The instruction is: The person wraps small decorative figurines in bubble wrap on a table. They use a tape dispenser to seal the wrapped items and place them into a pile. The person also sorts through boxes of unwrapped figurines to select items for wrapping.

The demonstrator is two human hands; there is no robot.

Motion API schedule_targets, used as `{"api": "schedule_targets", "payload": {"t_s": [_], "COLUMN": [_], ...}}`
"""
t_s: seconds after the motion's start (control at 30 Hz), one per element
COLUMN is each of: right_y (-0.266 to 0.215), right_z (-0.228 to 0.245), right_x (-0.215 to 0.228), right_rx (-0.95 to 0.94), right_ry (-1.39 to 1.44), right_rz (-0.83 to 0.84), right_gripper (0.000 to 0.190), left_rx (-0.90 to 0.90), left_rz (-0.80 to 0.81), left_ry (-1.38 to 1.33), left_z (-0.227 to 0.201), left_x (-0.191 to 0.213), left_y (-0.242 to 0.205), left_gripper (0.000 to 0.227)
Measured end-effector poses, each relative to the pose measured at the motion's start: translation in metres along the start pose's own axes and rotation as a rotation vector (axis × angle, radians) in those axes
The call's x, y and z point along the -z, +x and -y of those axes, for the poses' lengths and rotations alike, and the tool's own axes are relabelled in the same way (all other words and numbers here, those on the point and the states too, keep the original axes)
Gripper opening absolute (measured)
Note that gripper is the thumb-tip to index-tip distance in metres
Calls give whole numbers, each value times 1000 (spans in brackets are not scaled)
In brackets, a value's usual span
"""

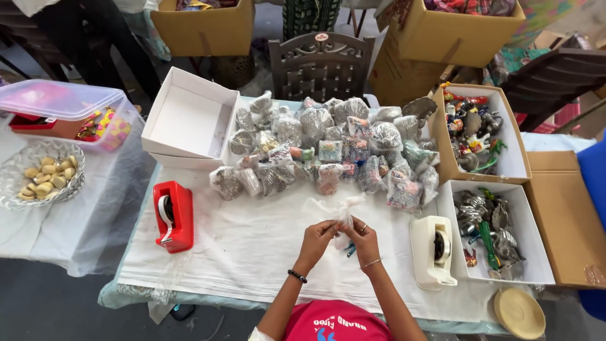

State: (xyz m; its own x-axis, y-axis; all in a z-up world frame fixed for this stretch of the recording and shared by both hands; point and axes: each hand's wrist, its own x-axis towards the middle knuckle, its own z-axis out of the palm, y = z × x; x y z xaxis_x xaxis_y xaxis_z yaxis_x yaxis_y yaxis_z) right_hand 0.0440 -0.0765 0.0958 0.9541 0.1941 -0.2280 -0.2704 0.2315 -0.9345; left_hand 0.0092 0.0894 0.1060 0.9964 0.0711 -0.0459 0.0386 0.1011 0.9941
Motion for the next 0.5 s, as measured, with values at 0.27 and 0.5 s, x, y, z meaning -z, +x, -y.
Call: {"api": "schedule_targets", "payload": {"t_s": [0.27, 0.5], "right_y": [-12, -215], "right_z": [30, 143], "right_x": [58, 251], "right_rx": [42, -235], "right_ry": [-171, -1216], "right_rz": [-81, -140], "right_gripper": [27, 24], "left_rx": [-329, -404], "left_rz": [-233, -386], "left_ry": [482, 755], "left_z": [-55, 1], "left_x": [6, 85], "left_y": [-5, -15], "left_gripper": [23, 19]}}
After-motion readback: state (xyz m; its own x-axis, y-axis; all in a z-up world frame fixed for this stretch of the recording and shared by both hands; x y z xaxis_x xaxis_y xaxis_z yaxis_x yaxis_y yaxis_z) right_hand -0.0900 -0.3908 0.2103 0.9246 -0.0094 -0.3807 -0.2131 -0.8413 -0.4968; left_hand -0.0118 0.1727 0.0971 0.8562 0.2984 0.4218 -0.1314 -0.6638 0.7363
